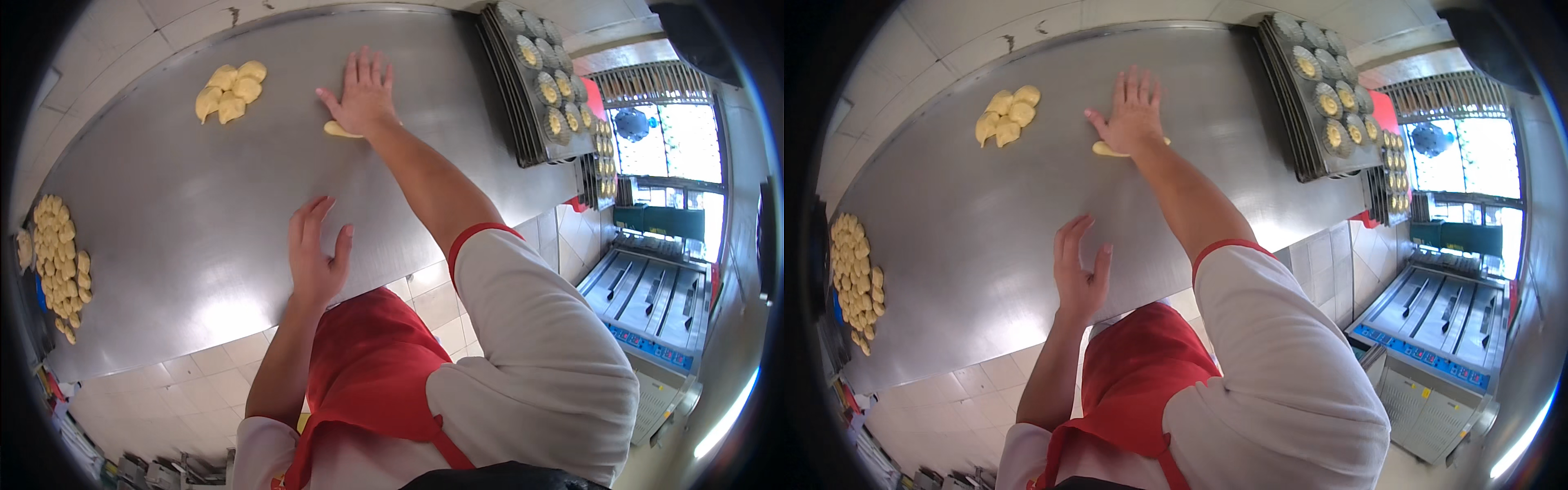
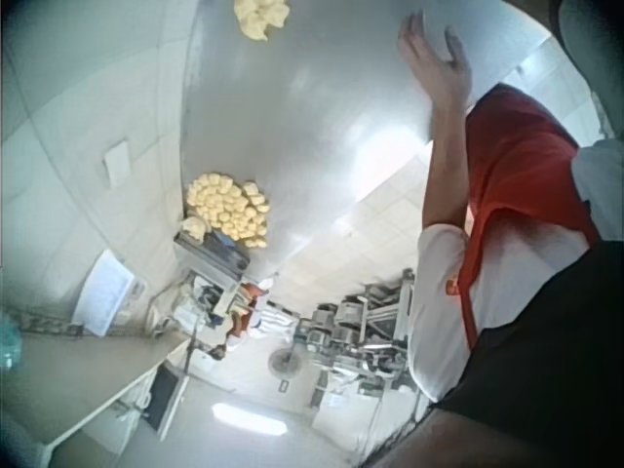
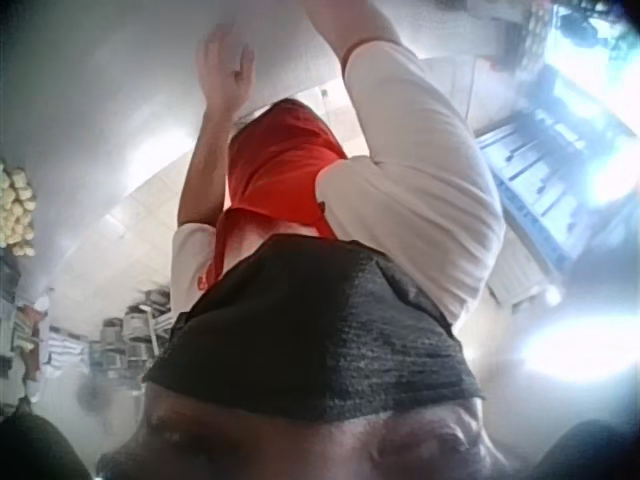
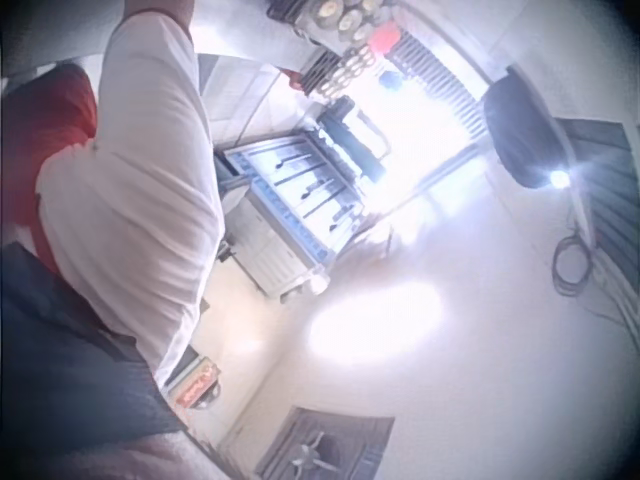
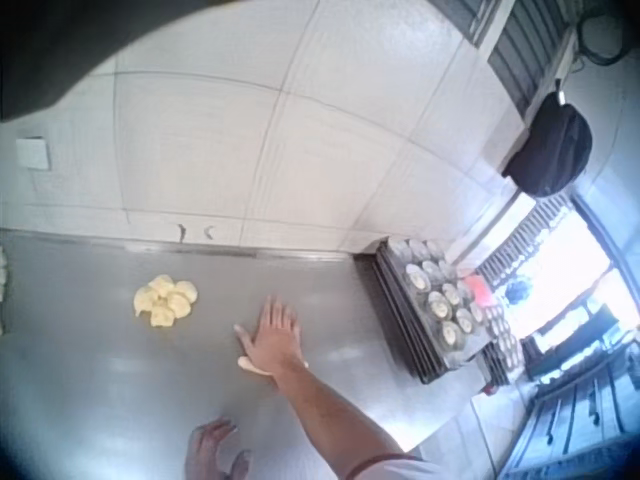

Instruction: The person rolls small dough portions into long strips by hand, coils each strip into a spiral shape, and places them into individual paper liners on a baking tray.

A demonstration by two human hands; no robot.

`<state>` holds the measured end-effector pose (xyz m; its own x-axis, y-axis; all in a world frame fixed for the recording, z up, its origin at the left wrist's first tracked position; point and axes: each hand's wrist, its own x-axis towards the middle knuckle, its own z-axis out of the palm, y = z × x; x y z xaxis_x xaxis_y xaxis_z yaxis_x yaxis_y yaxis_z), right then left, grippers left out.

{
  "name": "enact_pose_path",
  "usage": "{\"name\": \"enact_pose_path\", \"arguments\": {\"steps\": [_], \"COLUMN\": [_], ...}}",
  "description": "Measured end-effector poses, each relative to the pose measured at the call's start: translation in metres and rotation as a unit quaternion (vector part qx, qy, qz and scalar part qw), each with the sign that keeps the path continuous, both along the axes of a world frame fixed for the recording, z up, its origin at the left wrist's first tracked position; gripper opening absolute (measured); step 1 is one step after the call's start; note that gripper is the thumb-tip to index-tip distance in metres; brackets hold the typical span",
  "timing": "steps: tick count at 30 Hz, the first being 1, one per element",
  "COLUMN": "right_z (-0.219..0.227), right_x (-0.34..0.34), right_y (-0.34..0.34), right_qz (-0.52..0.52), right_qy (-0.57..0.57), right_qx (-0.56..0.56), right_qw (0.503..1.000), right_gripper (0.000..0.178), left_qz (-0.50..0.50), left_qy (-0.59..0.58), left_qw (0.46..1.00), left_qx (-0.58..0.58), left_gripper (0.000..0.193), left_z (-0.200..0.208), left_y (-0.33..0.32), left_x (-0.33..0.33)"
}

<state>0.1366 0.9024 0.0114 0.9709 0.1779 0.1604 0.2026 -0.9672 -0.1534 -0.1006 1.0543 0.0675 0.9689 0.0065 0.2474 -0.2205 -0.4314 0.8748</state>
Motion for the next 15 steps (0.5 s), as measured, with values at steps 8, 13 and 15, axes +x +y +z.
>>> {"name": "enact_pose_path", "arguments": {"steps": [8,13,15], "right_z": [-0.014,-0.003,0.027], "right_x": [-0.254,-0.12,-0.024], "right_y": [-0.073,-0.093,-0.076], "right_qz": [0.136,0.052,0.036], "right_qy": [0.217,0.116,0.063], "right_qx": [0.119,-0.075,-0.034], "right_qw": [0.959,0.989,0.997], "right_gripper": [0.076,0.071,0.073], "left_qz": [-0.117,0.021,0.104], "left_qy": [0.091,0.075,0.074], "left_qw": [0.981,0.95,0.909], "left_qx": [0.128,0.302,0.396], "left_gripper": [0.071,0.081,0.079], "left_z": [-0.027,-0.052,-0.052], "left_y": [-0.1,-0.095,-0.07], "left_x": [-0.004,0.104,0.172]}}
